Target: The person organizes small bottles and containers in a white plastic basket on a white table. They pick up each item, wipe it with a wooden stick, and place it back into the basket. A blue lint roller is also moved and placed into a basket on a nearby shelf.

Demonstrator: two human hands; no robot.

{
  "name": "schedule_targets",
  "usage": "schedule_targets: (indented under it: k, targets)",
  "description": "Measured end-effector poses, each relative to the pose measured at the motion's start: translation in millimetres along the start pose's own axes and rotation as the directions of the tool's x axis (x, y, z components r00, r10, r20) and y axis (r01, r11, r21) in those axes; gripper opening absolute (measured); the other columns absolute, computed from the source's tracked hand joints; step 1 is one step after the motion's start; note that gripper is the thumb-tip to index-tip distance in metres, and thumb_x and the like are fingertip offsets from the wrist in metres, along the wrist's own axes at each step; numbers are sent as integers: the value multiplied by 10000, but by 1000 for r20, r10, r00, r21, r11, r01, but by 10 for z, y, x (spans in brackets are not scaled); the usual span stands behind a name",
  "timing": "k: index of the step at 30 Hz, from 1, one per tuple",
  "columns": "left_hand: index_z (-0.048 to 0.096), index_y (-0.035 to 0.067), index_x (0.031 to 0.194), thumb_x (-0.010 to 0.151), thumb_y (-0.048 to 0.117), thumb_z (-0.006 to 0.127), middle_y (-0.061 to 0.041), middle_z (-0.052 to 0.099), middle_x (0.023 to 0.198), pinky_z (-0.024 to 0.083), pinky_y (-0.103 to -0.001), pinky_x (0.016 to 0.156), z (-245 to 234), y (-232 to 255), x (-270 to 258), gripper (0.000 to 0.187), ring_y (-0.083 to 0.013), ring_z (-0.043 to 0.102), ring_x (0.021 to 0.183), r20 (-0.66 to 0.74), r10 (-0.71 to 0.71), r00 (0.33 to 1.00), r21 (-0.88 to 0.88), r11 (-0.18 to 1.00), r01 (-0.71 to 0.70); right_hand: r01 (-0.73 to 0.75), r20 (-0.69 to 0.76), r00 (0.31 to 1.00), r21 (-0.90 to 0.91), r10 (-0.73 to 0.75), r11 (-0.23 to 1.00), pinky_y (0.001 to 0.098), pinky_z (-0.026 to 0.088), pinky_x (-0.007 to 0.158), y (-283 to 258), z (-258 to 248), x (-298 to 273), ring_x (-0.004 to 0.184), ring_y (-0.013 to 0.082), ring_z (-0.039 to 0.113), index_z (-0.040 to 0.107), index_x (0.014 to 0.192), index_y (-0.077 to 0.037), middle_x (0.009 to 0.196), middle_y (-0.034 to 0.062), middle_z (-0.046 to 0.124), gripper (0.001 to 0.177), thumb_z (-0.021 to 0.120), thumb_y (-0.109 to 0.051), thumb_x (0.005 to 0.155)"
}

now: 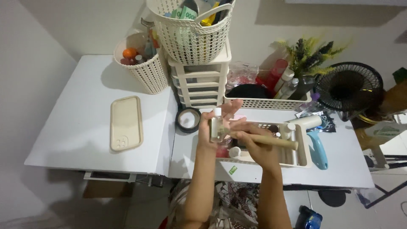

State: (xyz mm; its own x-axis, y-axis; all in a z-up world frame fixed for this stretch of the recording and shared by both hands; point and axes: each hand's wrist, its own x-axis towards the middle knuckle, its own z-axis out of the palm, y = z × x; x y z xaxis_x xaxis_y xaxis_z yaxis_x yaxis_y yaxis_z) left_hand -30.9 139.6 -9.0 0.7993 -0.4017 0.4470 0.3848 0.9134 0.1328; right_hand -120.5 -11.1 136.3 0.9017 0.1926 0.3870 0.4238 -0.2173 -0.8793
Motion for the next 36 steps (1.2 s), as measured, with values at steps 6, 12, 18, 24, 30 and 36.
schedule_targets:
  k: [6,12,18,24,30,36]
  targets:
    - [668,-115,1142,761,131,615,-171,702,1004,512,-289,472,700,-166,6,457,-85,584,586,-309,499,810,728,672,-137,-167,-269,956,-173,116,971,534,500,772,295,-540,-79,776,359,686,656,1347,-26,923,206,754,491,558,-363,1003]
    - [814,102,1032,746,253,736,-24,636,884,425,-224,634,873,-503,202,333,-63,490,738,-130,578,806,976,219,0,93,-585,810,77,-31,993,302,546,693,353,-879,-277,754,192,625,541,1391,0,890,199,671,341,506,-234,1145]
    - [800,281,1032,683,230,788,22,633,850,525,-313,675,575,-790,296,353,-196,656,728,-119,374,920,924,-297,241,98,-617,781,-31,-96,995,340,531,674,393,-1042,-343,718,229,595,582,1321,82,822,232,644,261,556,-52,1098]
    - [775,146,911,702,179,734,-63,682,880,562,-497,743,361,-1011,213,215,-374,699,793,-220,112,969,743,-624,241,31,-620,784,-9,-30,999,334,561,702,377,-1057,-370,778,220,626,598,1332,34,847,211,652,290,576,-135,1097]
    - [732,105,966,719,102,767,-64,713,905,551,-469,794,46,-1151,187,249,-321,713,915,-257,33,966,567,-804,178,18,-610,792,0,-14,1000,305,543,700,487,-1092,-436,759,196,614,591,1331,39,836,195,659,292,579,-131,1094]
    - [683,87,966,695,211,852,-79,704,933,561,-470,793,-488,-1288,135,342,-331,697,950,-198,27,980,551,-823,134,28,-634,773,-3,-24,1000,306,543,696,499,-1167,-468,761,196,613,600,1321,29,831,197,668,295,582,-162,1097]
